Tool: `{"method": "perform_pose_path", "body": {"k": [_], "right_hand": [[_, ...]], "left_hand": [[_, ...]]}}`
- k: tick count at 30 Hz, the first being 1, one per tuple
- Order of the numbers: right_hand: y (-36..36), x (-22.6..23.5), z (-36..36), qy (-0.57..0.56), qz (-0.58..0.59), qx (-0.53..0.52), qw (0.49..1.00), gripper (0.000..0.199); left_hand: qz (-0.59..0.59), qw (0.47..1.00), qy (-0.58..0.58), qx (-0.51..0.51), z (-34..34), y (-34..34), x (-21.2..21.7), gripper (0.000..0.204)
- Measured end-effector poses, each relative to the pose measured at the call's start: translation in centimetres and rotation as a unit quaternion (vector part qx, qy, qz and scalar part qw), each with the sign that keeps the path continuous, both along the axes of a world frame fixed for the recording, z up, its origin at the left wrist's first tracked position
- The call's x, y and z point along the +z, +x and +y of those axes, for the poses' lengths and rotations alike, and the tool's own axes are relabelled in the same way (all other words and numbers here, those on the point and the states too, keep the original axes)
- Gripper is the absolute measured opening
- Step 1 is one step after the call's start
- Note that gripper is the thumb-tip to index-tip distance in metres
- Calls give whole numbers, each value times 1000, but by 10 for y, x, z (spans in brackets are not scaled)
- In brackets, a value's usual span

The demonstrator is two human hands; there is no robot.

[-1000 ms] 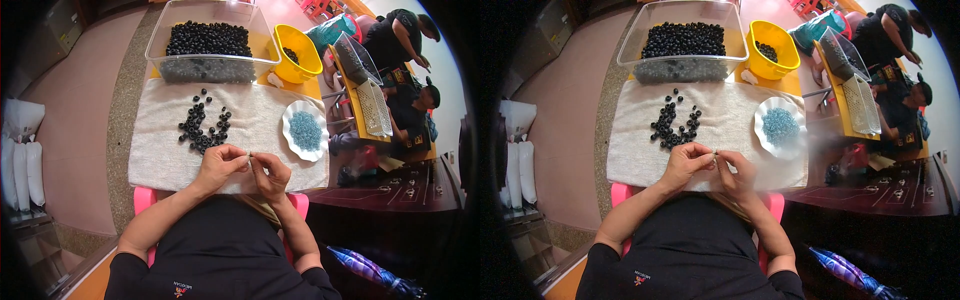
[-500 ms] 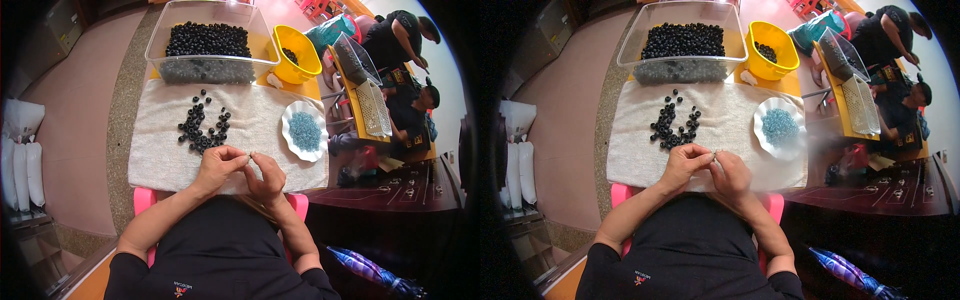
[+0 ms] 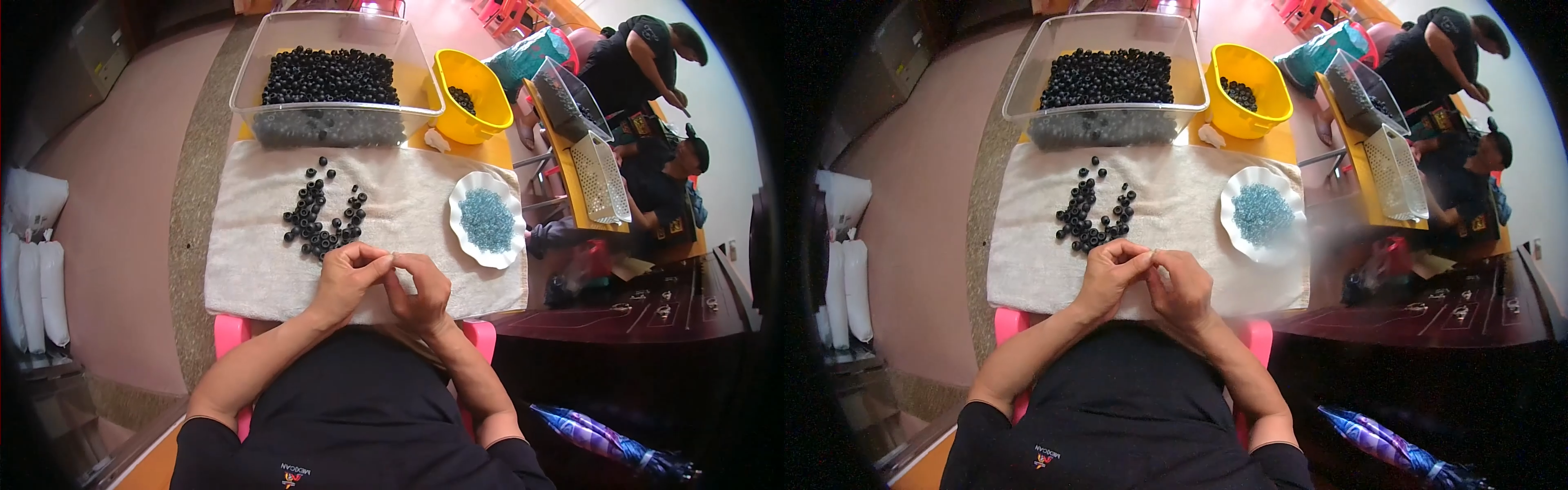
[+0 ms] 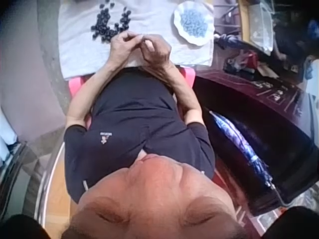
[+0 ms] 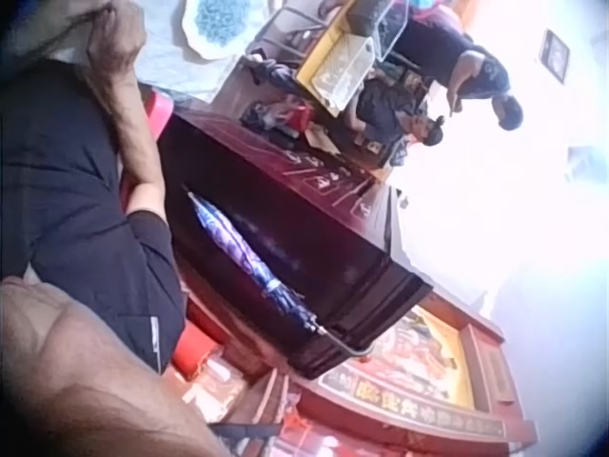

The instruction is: The person is manually inserting small blue beads into black ring-like components at a workbench.

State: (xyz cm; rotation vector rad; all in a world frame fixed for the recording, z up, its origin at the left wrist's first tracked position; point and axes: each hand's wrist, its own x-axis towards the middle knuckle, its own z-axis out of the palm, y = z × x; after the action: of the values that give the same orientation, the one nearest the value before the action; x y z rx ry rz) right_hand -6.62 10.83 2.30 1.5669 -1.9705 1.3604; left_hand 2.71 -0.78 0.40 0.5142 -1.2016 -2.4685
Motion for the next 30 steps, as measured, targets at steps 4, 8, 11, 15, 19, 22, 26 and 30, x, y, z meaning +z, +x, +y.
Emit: {"method": "perform_pose_path", "body": {"k": [4, 8, 11, 15, 19, 22, 26, 30], "right_hand": [[-1, 3, 2, 16, -59, 14, 998, 32], [-3, 6, 2, 23, -49, 14, 998, 32], [-9, 9, 4, 35, -46, 28, 998, 32], [-44, 31, 4, 81, -110, -4, 991, 23], [-127, 76, -13, 112, 27, -85, 990, 17], [-197, 101, -32, 73, 113, -148, 980, 28], [-189, 107, -50, 65, 164, -188, 966, 37], [-128, 55, -51, 181, -63, 63, 979, 23]], "left_hand": [[-1, 1000, -14, -6, 1, 2, -2, 9], [6, 1000, -19, -12, -1, 3, -1, 10], [11, 1000, -21, -17, -1, 3, 0, 13], [-12, 1000, -15, -13, 1, 7, 1, 16], [-10, 998, -64, -21, 4, 9, -6, 16], [0, 995, -90, -35, 6, 7, -3, 16], [-31, 993, -108, -39, 5, 7, -3, 16], [-32, 989, -140, -40, 4, 11, -2, 16]]}}
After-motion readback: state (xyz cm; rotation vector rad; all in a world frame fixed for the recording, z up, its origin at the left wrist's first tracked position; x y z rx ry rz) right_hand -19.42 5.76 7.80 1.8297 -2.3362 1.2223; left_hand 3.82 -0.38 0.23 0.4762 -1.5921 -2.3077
